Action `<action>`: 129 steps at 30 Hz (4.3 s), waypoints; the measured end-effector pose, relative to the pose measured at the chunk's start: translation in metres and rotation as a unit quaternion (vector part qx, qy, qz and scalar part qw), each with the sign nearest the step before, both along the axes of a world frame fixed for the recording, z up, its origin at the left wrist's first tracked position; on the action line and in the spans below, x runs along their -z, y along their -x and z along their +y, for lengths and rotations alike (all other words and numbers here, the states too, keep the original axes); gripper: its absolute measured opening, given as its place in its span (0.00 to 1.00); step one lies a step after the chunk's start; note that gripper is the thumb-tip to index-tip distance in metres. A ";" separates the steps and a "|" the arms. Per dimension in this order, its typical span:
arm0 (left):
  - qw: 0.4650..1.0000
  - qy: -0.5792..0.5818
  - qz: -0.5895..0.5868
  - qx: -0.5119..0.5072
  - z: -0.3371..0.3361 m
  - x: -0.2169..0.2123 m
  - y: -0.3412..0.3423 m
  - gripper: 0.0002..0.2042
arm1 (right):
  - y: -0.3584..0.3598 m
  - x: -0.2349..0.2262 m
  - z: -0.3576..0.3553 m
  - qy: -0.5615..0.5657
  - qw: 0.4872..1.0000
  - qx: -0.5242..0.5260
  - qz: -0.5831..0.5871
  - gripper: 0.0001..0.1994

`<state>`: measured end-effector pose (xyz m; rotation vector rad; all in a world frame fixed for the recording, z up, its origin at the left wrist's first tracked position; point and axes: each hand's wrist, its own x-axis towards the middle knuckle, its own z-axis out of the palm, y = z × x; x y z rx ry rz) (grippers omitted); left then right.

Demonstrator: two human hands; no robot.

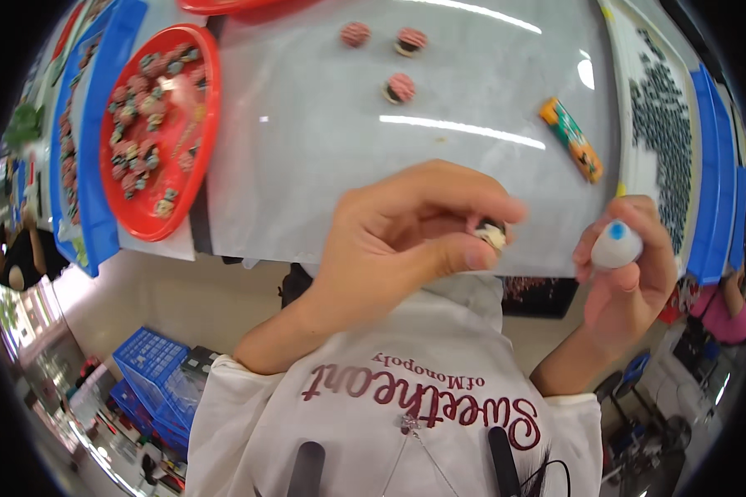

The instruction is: The person assembles figurines by applying glue from a squeeze bottle onto head pieces, attaching body pieces to them by hand, and placing the completed figurines into a tray.

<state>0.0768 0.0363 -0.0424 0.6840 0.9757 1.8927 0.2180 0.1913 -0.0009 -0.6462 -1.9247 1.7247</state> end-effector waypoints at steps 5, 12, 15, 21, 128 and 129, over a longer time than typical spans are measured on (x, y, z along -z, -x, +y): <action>0.996 0.064 -0.022 -0.066 0.007 -0.008 -0.008 0.17 | -0.003 0.002 0.012 -0.086 0.994 -0.011 0.064 0.24; 0.994 0.095 0.019 -0.052 0.006 -0.007 -0.012 0.19 | -0.001 -0.001 0.004 -0.159 0.986 0.002 0.049 0.25; 0.992 0.093 0.069 -0.055 0.005 -0.003 -0.011 0.19 | -0.007 -0.019 0.008 -0.285 0.957 -0.041 0.010 0.25; 0.989 0.071 0.113 -0.066 0.004 0.001 -0.011 0.18 | -0.007 -0.026 0.009 -0.386 0.915 -0.117 -0.004 0.25; 0.985 0.168 -0.033 -0.016 0.012 -0.017 -0.026 0.12 | 0.003 0.016 -0.021 -0.285 0.942 -0.076 0.163 0.17; 0.985 0.168 -0.033 -0.017 0.012 -0.016 -0.026 0.12 | 0.003 0.015 -0.022 -0.293 0.941 -0.081 0.152 0.17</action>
